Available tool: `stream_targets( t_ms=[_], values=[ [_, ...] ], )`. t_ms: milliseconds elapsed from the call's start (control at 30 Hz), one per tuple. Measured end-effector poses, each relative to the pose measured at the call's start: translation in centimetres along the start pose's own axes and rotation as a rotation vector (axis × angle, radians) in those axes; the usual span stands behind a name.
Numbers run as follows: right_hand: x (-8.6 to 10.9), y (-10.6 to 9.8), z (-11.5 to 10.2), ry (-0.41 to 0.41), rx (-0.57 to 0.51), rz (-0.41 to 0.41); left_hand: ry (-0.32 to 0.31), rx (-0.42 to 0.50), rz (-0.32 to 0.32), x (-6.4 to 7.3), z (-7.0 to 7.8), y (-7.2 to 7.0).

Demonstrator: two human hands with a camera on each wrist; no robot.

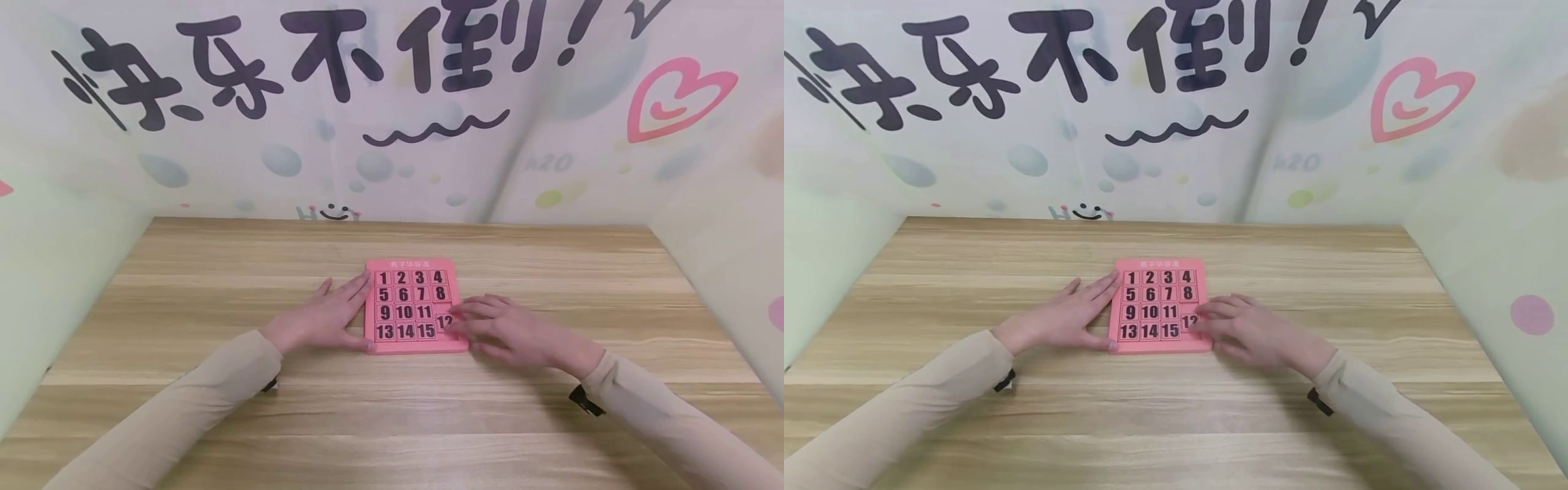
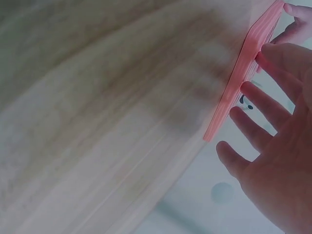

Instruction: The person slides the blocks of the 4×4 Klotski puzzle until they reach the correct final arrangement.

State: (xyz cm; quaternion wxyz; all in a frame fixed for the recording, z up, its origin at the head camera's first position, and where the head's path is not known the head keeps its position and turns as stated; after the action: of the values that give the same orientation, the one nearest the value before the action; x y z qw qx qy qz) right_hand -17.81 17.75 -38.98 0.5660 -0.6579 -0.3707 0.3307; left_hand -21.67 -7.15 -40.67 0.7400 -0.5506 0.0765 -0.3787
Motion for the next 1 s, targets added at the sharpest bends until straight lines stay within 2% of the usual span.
stream_targets(
  t_ms=[267, 667, 1000],
  values=[
    [0.27, 0.27, -0.08, -0.014, 0.019, -0.012, 0.009, 0.005, -0.001, -0.03, -0.1, -0.23],
    [-0.04, 0.17, 0.49, 0.067, 0.024, -0.015, 0.024, 0.009, 0.001, -0.12, 0.05, -0.14],
    [-0.15, 0.37, 0.3, 0.078, -0.008, -0.028, 0.016, 0.001, 0.004, 0.2, 0.06, -0.33]
  ],
)
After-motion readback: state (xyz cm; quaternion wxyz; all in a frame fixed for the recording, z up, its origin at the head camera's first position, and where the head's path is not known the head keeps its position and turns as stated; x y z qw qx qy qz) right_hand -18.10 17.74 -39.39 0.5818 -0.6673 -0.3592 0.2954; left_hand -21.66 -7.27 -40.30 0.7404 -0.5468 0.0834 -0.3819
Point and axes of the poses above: each hand's wrist, its own x-axis away from the middle knuckle, its own y-axis out of the palm, z = x × y, the point moved 6 cm from there along -x, towards the middle knuckle, and after that the axes turned 3 degrees about x, right-handed, at the moved point
